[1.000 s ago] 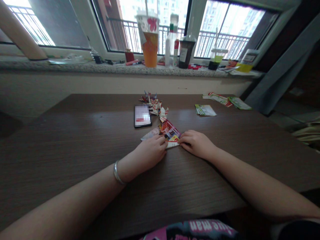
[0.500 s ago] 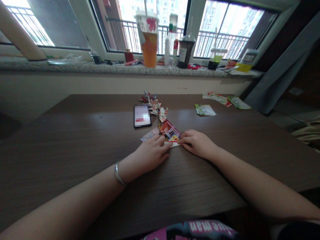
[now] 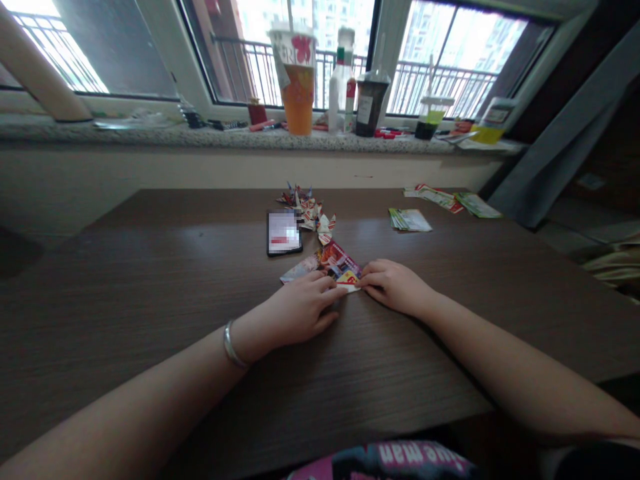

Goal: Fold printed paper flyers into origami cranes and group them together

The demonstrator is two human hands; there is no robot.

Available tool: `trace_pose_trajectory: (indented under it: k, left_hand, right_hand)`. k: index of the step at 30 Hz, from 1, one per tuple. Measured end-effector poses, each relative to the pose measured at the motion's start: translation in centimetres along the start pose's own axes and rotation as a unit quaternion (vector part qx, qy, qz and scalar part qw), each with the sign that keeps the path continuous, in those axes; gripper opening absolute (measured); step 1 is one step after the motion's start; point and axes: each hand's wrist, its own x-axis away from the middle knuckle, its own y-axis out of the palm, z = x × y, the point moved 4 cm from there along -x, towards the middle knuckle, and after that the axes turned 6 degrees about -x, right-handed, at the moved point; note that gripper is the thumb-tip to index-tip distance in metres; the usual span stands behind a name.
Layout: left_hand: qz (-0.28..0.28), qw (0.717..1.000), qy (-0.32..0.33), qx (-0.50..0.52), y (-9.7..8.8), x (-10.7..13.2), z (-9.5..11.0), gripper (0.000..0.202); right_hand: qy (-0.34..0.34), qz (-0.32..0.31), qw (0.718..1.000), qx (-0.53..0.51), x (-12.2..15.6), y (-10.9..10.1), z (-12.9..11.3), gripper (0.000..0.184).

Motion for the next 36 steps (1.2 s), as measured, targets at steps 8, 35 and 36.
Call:
trace_pose_trajectory:
  k: [8, 35, 36]
  left_hand:
    - [0.001, 1.0, 0.004, -0.02, 0.2, -0.2, 0.5, 0.04]
    - [0.001, 1.0, 0.008, -0.028, 0.0, -0.5, 0.5, 0.036]
    - [0.0, 1.0, 0.009, -0.03, 0.0, -0.5, 0.5, 0.035]
  right_hand:
    - [-0.021, -0.012, 0.999, 0.048, 0.2, -0.2, -0.4, 0.021]
    - [-0.119, -0.006, 0.985, 0.125, -0.4, -0.1, -2.0, 0.023]
    - [-0.12, -0.012, 0.984, 0.128, -0.4, -0.2, -2.1, 0.023]
